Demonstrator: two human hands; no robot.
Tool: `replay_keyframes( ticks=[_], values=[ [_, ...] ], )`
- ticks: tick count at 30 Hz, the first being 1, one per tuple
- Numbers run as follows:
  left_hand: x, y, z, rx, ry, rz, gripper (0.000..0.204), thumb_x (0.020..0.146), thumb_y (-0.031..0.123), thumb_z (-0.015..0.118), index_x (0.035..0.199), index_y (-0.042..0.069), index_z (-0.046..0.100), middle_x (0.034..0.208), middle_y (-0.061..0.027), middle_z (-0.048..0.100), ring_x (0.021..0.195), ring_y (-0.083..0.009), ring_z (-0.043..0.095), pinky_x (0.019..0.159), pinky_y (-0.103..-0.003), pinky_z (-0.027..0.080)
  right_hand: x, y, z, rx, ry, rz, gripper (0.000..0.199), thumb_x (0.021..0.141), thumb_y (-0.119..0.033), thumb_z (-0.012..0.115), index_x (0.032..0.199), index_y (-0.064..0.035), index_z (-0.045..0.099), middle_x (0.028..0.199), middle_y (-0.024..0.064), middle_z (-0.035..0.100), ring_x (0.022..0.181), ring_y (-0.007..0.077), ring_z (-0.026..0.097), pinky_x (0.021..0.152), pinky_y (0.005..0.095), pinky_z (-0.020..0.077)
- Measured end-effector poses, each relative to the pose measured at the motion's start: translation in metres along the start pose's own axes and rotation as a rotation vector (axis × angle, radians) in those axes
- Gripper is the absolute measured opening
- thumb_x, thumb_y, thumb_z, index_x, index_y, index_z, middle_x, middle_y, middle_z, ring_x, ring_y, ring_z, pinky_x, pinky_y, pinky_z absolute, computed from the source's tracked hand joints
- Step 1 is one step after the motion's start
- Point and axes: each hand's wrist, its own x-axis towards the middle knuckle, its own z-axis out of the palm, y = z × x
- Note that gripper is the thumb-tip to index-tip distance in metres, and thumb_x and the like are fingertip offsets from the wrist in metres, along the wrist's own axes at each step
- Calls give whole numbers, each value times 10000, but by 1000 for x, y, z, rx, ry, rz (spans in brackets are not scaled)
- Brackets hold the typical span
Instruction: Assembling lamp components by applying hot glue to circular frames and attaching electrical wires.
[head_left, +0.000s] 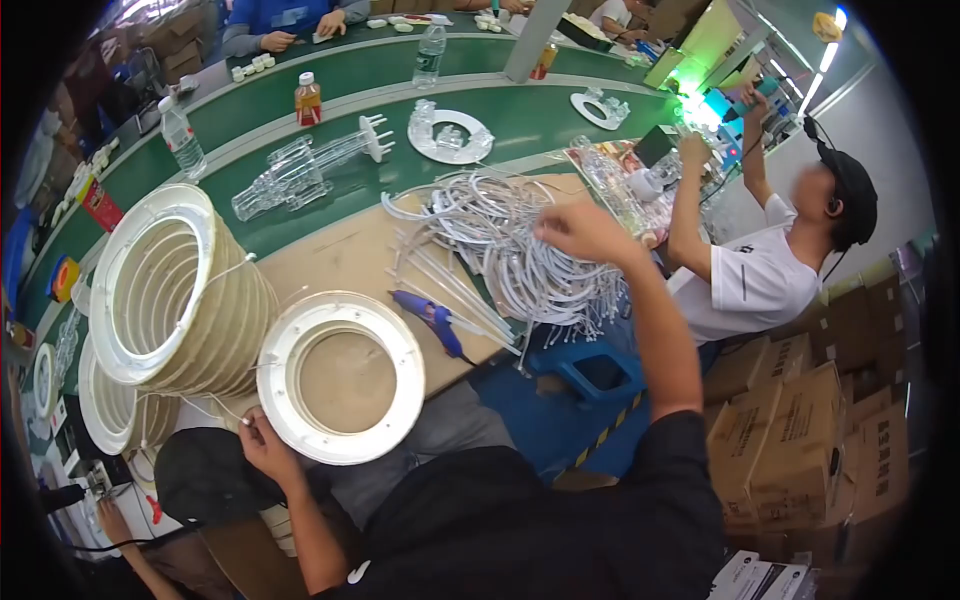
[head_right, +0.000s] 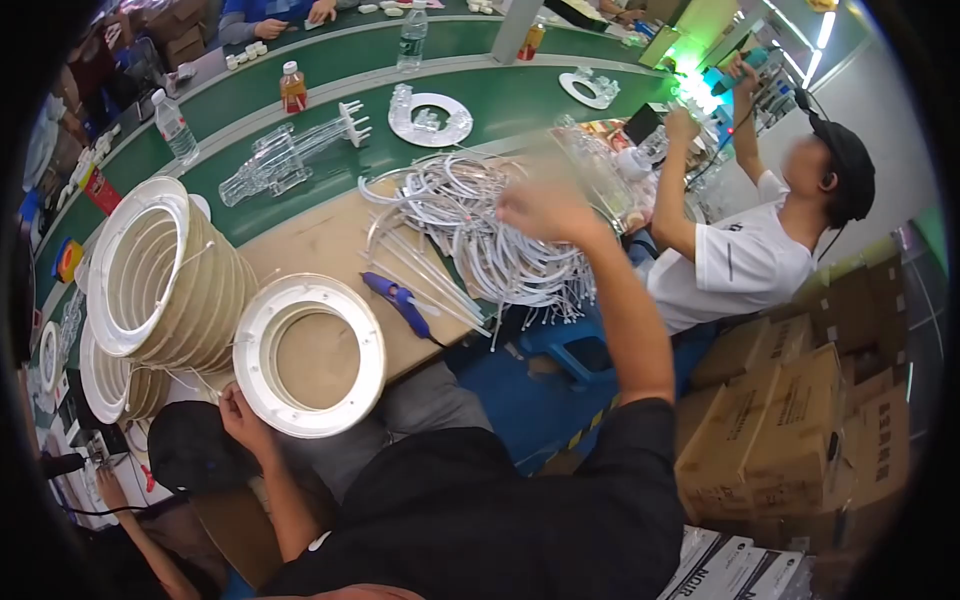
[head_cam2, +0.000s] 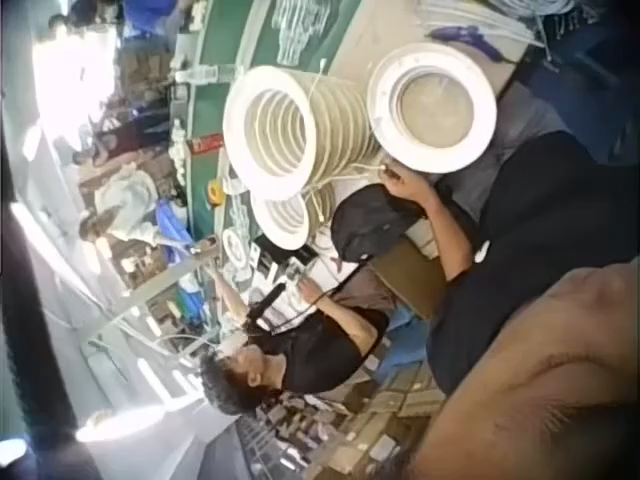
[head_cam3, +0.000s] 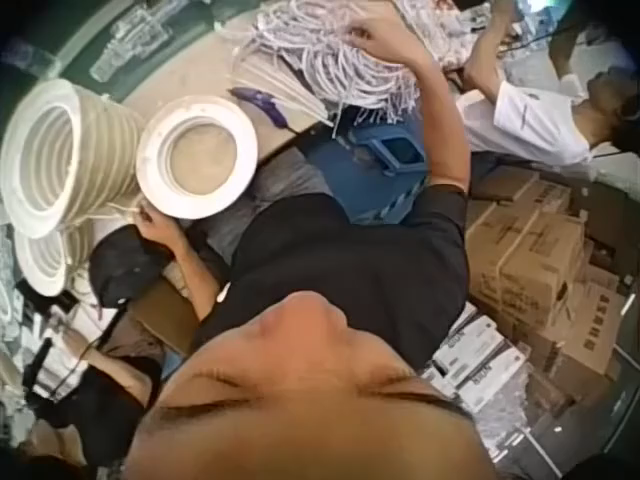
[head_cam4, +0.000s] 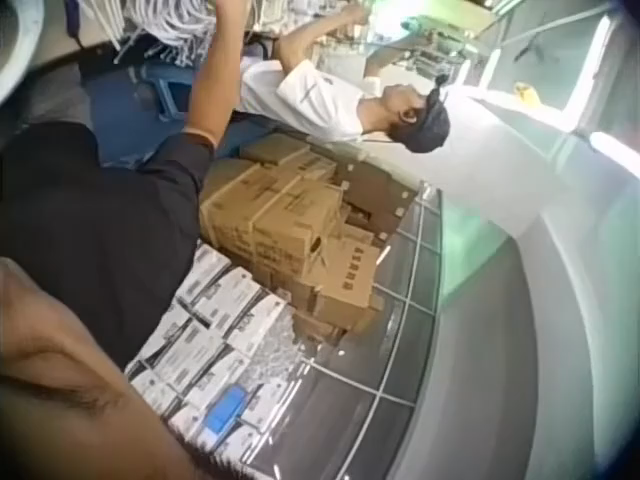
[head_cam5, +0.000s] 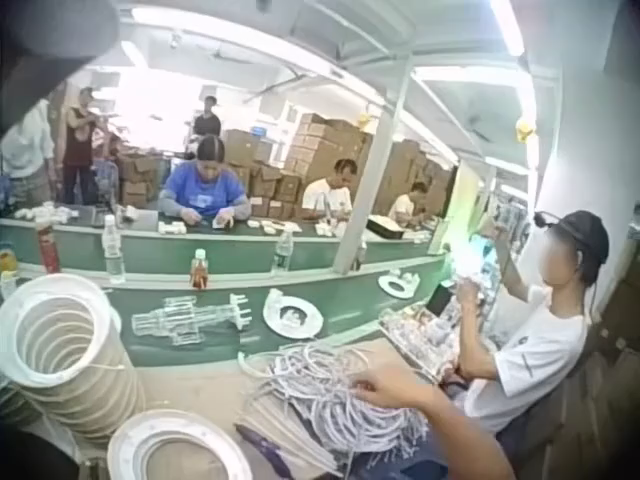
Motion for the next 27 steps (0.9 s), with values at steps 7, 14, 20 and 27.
replay_keyframes(
  ticks=[7,14,20,27],
  values=[
    [-22,22,-6,-24,-22,-24,161,1027,148,580,1015,-6,623,846,-4,620,726,-57,529,646,-208,422,-102,69,84,327,526,489,338,920,-318,700,929,19,711,768,101,698,701,171,658,664,318,512],
    [-39,52,-9,45,5,83,144,1026,136,575,1008,3,625,770,24,549,661,-48,455,593,-210,371,-48,75,85,302,451,446,391,911,-403,696,961,-15,708,809,152,712,737,270,691,703,368,535],
    [-53,69,-1,38,33,108,148,1013,138,596,1003,-7,626,760,15,552,657,-57,465,601,-209,388,23,77,78,139,272,171,370,836,-382,743,968,-37,714,874,153,727,836,320,701,738,414,538],
    [-56,76,1,53,22,161,132,1026,123,576,1008,-2,618,726,13,525,649,-55,452,598,-212,373,42,57,65,-112,92,130,438,792,-433,777,926,-21,718,856,143,720,757,292,672,721,404,521]
  ],
)
